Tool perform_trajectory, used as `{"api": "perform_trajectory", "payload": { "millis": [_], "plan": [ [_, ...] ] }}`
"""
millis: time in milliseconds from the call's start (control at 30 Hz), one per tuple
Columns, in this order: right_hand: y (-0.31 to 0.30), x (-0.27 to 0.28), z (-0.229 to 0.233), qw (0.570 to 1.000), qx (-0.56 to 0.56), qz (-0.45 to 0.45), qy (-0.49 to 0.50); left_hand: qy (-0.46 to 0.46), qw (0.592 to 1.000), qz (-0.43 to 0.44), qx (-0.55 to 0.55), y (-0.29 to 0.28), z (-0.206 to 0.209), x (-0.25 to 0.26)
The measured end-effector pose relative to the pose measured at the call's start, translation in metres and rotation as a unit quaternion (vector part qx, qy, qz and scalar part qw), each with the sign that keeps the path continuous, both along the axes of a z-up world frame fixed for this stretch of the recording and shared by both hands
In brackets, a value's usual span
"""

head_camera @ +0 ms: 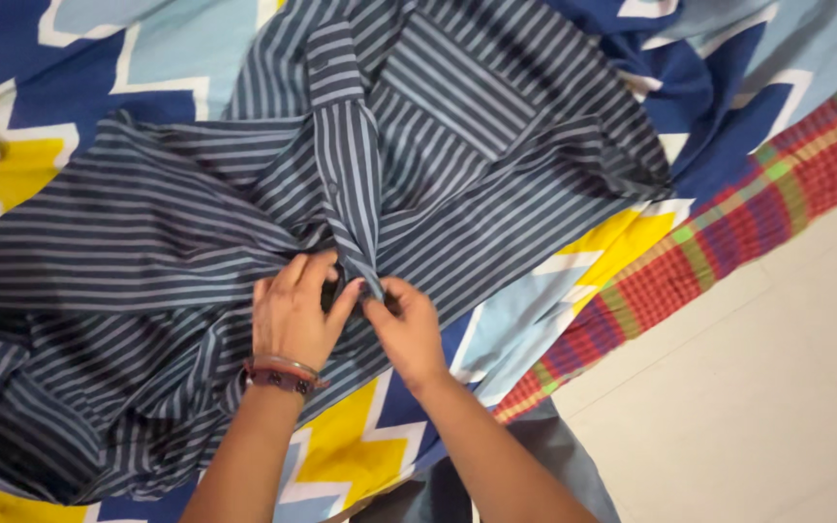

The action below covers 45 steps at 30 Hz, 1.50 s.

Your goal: The person folds a shirt and a pair of pants by hand on a bed and places them into a green laundry basket.

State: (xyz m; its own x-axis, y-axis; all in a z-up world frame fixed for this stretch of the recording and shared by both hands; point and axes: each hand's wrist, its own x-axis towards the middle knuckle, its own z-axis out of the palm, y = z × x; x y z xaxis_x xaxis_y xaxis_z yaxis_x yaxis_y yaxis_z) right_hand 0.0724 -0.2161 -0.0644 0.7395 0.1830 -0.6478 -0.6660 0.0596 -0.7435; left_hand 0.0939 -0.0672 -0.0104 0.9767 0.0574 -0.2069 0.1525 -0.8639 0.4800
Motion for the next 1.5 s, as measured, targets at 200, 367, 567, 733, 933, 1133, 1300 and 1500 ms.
{"api": "perform_trajectory", "payload": {
  "millis": [200,367,567,733,933,1133,1300,1500],
  "plan": [
    [-0.03,0.061,0.063,0.927,-0.169,-0.022,-0.335,-0.114,0.985,-0.076,0.108,-0.039,0.005,-0.009],
    [-0.053,0.086,0.048,0.954,-0.178,0.061,-0.234,-0.065,0.989,-0.122,0.044,-0.068,-0.002,-0.008],
    [-0.1,0.08,-0.02,0.942,0.282,-0.132,0.124,0.06,0.952,0.241,-0.181,-0.067,-0.053,0.004],
    [-0.111,0.073,-0.025,0.896,0.304,-0.157,0.282,-0.055,0.997,-0.029,-0.046,-0.067,-0.096,0.037],
    [-0.11,0.075,-0.001,0.978,-0.02,-0.21,-0.003,-0.004,0.992,-0.115,-0.042,-0.136,-0.047,0.094],
    [-0.095,0.07,-0.013,0.868,0.295,-0.275,0.29,-0.027,0.978,-0.204,-0.041,-0.162,0.001,0.123],
    [-0.097,0.068,-0.048,0.878,0.139,-0.408,0.208,-0.043,0.99,-0.088,-0.103,-0.141,-0.011,0.118],
    [-0.126,0.081,0.009,0.867,0.237,-0.387,0.206,-0.034,0.996,-0.049,-0.063,-0.121,-0.014,0.086]
  ]
}}
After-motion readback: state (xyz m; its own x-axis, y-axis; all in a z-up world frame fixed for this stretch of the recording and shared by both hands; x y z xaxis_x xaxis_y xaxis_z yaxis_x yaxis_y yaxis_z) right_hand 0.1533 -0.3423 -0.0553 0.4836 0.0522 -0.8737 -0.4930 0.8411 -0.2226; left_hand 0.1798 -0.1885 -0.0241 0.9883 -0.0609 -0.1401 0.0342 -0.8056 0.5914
